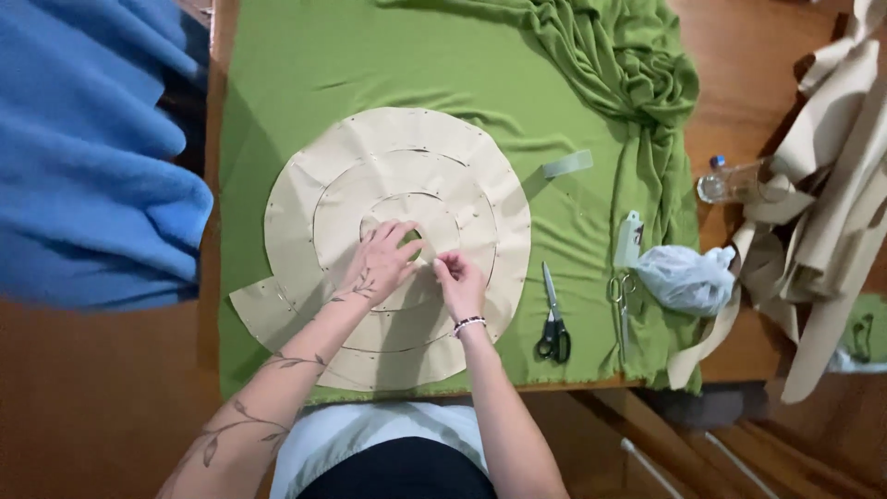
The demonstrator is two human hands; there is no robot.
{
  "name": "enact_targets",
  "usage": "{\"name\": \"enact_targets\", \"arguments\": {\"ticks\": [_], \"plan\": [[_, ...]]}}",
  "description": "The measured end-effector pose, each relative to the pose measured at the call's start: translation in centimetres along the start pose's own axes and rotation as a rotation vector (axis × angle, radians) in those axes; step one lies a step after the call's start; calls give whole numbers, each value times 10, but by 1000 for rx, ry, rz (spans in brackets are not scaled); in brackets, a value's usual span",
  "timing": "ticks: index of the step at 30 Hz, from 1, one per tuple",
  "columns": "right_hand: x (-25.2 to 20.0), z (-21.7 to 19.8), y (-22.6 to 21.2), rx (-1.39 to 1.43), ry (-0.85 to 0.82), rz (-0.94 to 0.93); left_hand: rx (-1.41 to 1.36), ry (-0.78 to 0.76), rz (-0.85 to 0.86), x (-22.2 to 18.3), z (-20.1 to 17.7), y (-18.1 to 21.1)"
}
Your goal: Pinning a spiral-shaped paper pattern onto green fabric on a wooden table.
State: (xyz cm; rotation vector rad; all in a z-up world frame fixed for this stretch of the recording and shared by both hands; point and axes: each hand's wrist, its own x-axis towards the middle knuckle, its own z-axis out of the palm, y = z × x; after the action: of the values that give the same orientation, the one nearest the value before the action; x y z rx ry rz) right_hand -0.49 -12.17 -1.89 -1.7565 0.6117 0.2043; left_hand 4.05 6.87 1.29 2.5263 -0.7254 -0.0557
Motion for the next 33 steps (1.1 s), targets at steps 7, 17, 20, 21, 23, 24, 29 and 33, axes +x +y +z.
{"name": "enact_targets", "arguments": {"ticks": [7, 17, 20, 21, 23, 24, 29, 33], "plan": [[-4, 19, -10, -378, 106, 162, 26, -69, 44, -2, -2, -9], [4, 28, -48, -461, 91, -220, 104, -28, -21, -12, 1, -1], [32, 29, -47, -479, 25, -395, 67, -8, -74, -28, 1, 4], [41, 27, -47, -518, -22, -460, -21, 56, -84, -39, 6, 5], [54, 22, -53, -557, -77, -530, -107, 125, -102, -57, 3, 9], [59, 19, -58, -569, -141, -554, -151, 143, -125, -64, -6, 12], [69, 14, -72, -669, -291, -688, -235, 97, -227, -96, -18, 13], [73, 23, -83, -773, -514, -820, -242, 66, -305, -95, -20, 15]]}}
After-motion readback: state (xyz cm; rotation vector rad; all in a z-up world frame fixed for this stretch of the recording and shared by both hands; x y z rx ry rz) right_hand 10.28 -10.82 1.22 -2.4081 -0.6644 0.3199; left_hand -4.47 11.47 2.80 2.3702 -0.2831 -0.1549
